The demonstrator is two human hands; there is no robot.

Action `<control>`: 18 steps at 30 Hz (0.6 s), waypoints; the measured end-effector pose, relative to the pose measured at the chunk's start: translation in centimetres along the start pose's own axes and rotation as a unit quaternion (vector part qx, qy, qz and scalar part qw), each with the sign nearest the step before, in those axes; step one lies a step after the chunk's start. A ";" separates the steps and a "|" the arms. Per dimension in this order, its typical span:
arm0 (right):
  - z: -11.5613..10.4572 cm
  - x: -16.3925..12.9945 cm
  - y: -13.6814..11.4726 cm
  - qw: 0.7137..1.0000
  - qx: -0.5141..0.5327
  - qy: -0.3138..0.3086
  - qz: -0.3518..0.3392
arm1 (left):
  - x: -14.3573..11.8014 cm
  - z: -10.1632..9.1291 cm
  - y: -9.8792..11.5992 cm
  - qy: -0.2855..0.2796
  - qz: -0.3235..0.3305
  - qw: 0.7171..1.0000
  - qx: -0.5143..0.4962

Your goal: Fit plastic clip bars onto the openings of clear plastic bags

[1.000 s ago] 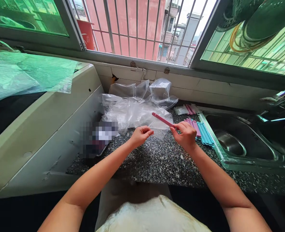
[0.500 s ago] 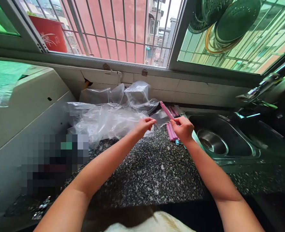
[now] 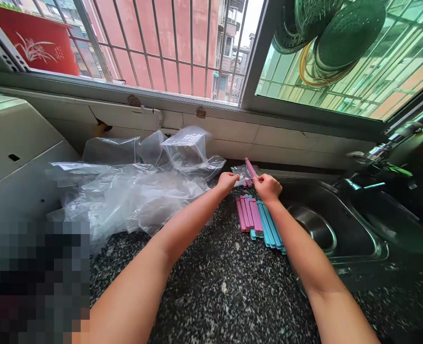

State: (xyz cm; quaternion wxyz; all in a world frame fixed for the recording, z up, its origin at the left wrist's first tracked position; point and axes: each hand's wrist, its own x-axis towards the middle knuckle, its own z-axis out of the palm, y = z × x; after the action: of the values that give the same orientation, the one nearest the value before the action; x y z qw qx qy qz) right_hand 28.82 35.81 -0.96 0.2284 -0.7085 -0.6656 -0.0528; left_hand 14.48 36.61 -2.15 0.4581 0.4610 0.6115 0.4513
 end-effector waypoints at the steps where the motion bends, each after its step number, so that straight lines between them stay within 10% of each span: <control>1: 0.3 0.4 0.0 1.000 -0.006 -0.012 0.006 | 0.6 0.3 -0.2 0.009 0.000 1.000 0.017; 18: 2.9 1.6 0.3 0.990 -0.092 -0.103 -0.001 | 2.7 1.2 -1.2 0.029 0.001 0.974 0.225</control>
State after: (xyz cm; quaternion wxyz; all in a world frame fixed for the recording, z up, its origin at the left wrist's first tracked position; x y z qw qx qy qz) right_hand 28.64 38.41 -2.97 0.0921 -0.7277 -0.6785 -0.0410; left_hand 15.05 39.16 -3.89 0.3242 0.5393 0.7103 0.3155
